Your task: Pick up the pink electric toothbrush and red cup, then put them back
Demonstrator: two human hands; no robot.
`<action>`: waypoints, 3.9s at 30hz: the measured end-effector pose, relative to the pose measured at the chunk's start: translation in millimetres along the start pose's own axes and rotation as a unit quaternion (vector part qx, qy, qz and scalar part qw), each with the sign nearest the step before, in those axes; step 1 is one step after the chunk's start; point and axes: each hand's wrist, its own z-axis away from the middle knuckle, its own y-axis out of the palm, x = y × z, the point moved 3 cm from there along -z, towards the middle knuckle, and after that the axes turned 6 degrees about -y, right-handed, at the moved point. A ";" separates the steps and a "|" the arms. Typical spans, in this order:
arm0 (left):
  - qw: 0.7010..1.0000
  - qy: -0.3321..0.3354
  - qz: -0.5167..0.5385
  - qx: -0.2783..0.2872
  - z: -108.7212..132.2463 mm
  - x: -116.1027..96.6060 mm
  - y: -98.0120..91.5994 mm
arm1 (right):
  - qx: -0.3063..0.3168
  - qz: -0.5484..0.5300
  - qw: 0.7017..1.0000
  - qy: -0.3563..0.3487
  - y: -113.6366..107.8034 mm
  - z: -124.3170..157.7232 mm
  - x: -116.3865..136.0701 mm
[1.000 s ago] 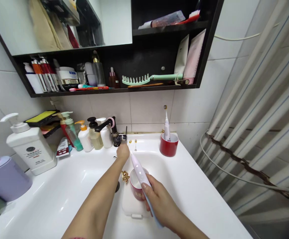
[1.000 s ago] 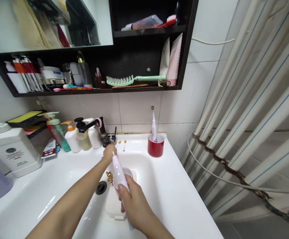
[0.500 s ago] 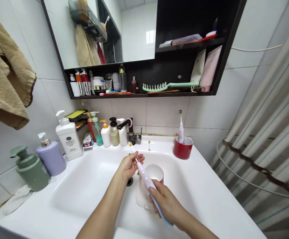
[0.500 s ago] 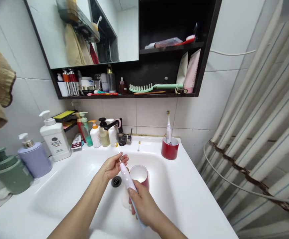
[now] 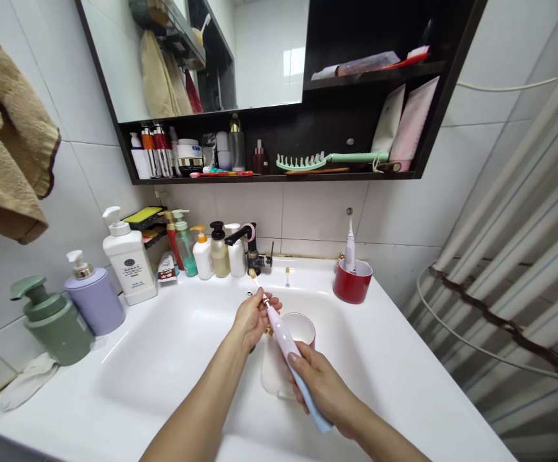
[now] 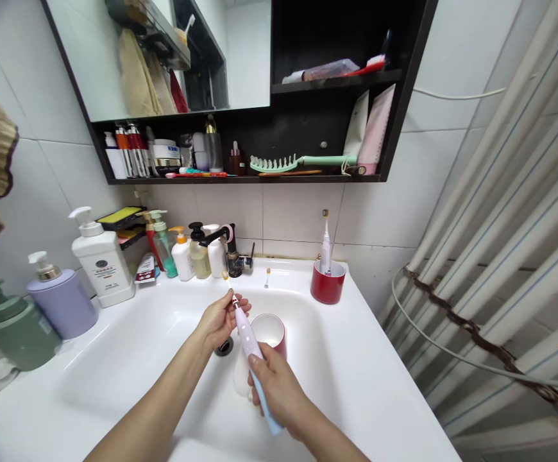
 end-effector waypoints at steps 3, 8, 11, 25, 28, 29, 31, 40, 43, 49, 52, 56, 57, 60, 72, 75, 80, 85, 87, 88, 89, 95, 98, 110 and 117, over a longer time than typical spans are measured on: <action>1.000 0.005 -0.019 0.009 1.6 2.8 2.9 | -0.018 -0.007 1.000 0.002 0.7 0.5 3.7; 0.999 0.027 -0.030 0.012 4.1 9.2 7.7 | -0.033 0.000 0.999 -0.011 -0.2 -0.4 3.6; 0.999 0.033 -0.028 0.019 3.7 10.5 9.0 | -0.039 -0.003 0.999 -0.017 -1.6 -0.4 1.7; 0.996 0.039 -0.025 0.074 4.8 8.4 14.4 | 0.016 -0.117 0.993 -0.025 2.0 -0.3 2.5; 0.996 0.036 -0.020 0.082 5.0 8.3 14.5 | 0.018 -0.131 0.991 -0.011 3.7 0.5 3.0; 0.996 0.040 -0.023 0.081 4.9 8.5 14.4 | 0.002 -0.113 0.994 -0.016 3.1 0.5 3.2; 0.995 0.048 -0.031 0.080 4.4 9.3 14.4 | -0.021 -0.085 0.996 -0.026 2.4 0.5 3.2; 0.993 0.056 -0.032 0.095 3.4 13.6 16.7 | -0.022 -0.093 0.995 -0.016 3.7 0.4 1.3; 0.994 0.056 -0.029 0.094 4.8 13.1 17.2 | 0.014 -0.149 0.989 -0.005 5.4 0.8 2.1; 0.992 0.040 0.004 0.118 6.4 10.6 17.4 | 0.050 -0.208 0.977 0.003 5.3 1.0 3.9; 0.992 0.050 -0.012 0.117 6.9 11.2 18.0 | 0.015 -0.138 0.990 -0.025 4.6 1.2 1.8; 0.991 0.051 -0.031 0.118 11.2 11.2 20.7 | 0.023 -0.132 0.991 -0.024 8.1 1.9 -2.5; 0.990 0.053 -0.034 0.122 12.5 10.2 21.5 | 0.023 -0.129 0.991 -0.032 7.7 0.7 -1.5; 0.989 0.077 -0.044 0.122 12.8 5.3 21.7 | -0.004 -0.105 0.991 -0.085 -0.8 -9.5 10.2; 0.724 0.321 -0.605 0.078 20.4 30.5 6.6 | -0.233 0.092 0.947 -0.199 -60.6 -75.0 19.9; 0.632 0.311 -0.702 0.106 19.9 40.3 1.8 | -0.233 0.151 0.943 -0.182 -60.1 -75.3 4.0; 0.570 0.304 -0.754 0.120 9.0 47.3 2.1 | -0.222 0.236 0.932 -0.161 -58.6 -73.3 -4.0; 0.554 0.341 -0.749 0.123 -1.8 38.3 27.0 | -0.230 0.293 0.917 -0.143 -76.1 -80.0 10.9; 0.544 0.371 -0.742 0.123 -10.7 29.2 44.5 | -0.247 0.314 0.907 -0.134 -89.8 -87.8 23.5; 0.539 0.386 -0.739 0.122 -16.6 24.1 53.8 | -0.258 0.325 0.901 -0.129 -97.2 -92.9 30.6; 0.534 0.400 -0.735 0.121 -23.4 19.1 63.0 | -0.269 0.335 0.895 -0.123 -104.6 -98.5 37.7; 0.516 0.430 -0.735 0.096 -67.4 -0.8 99.7 | -0.317 0.376 0.866 -0.089 -136.0 -134.6 67.4; 0.517 0.429 -0.736 0.088 -84.5 -3.8 104.5 | -0.326 0.383 0.860 -0.082 -143.5 -149.7 70.5; 0.612 0.444 -0.653 0.048 -92.3 -16.2 105.7 | -0.369 0.348 0.845 -0.171 -149.6 -152.2 80.0; 0.888 0.367 -0.262 0.093 -16.4 -53.0 107.5 | -0.379 0.249 0.841 -0.296 -107.0 -80.0 113.1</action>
